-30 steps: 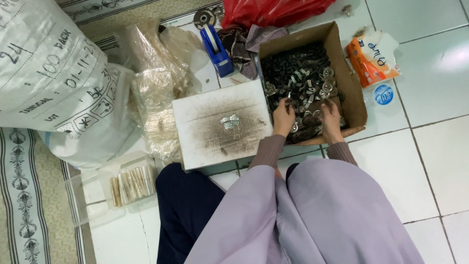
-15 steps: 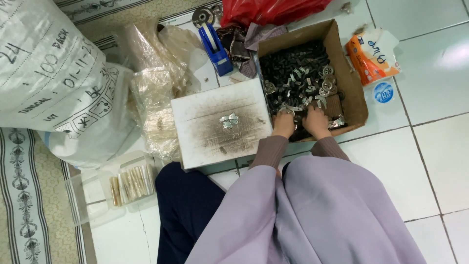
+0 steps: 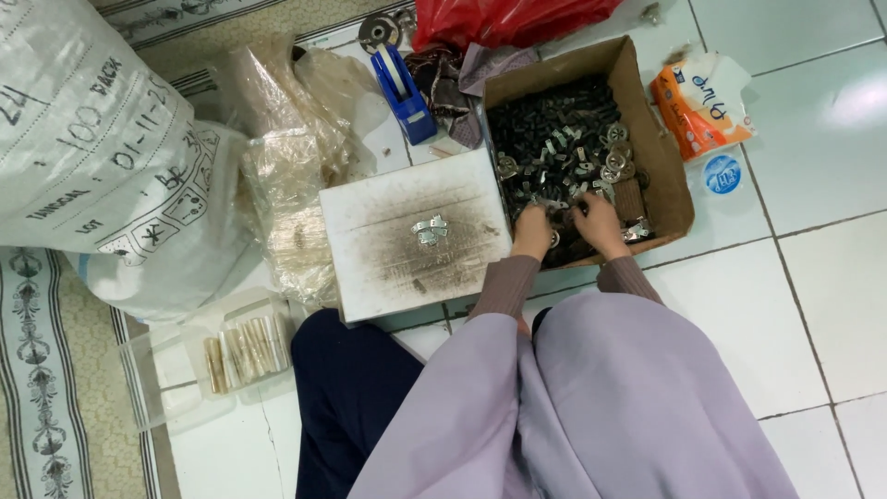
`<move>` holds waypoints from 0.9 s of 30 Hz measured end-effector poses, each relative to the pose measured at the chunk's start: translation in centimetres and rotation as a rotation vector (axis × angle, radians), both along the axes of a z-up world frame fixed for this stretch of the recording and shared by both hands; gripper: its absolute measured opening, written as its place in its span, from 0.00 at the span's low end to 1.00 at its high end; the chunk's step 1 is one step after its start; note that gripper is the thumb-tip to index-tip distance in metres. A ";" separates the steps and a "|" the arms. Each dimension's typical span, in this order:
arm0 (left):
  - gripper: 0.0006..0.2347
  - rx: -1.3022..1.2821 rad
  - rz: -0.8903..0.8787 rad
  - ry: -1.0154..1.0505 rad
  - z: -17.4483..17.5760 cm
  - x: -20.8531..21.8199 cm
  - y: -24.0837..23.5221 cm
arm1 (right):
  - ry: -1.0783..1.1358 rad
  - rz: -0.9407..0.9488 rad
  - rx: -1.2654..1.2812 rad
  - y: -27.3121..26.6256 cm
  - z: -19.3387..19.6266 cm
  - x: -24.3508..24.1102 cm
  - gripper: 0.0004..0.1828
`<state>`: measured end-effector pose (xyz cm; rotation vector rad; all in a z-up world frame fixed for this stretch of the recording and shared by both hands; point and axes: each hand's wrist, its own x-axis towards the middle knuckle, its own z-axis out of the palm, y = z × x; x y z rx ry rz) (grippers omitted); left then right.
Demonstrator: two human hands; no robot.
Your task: The person sits on the floor and sorts small metal hardware pieces from a cardboard box onto a white surface. They pick up individual pieces, place them on the surface, and then gather them into a small plastic bag.
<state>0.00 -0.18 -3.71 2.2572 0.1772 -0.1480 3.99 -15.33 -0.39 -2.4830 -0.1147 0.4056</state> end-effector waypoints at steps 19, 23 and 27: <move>0.10 -0.689 0.256 -0.033 12.2 0.9 2.4 | 0.007 -0.227 0.820 0.8 11.3 -0.4 0.08; 0.10 -0.638 0.275 -0.081 14.9 0.3 3.1 | 0.003 -0.283 0.888 1.2 12.2 -0.5 0.09; 0.10 -0.545 0.317 -0.125 16.6 -0.3 3.4 | -0.104 -0.309 0.823 1.5 13.8 -1.2 0.07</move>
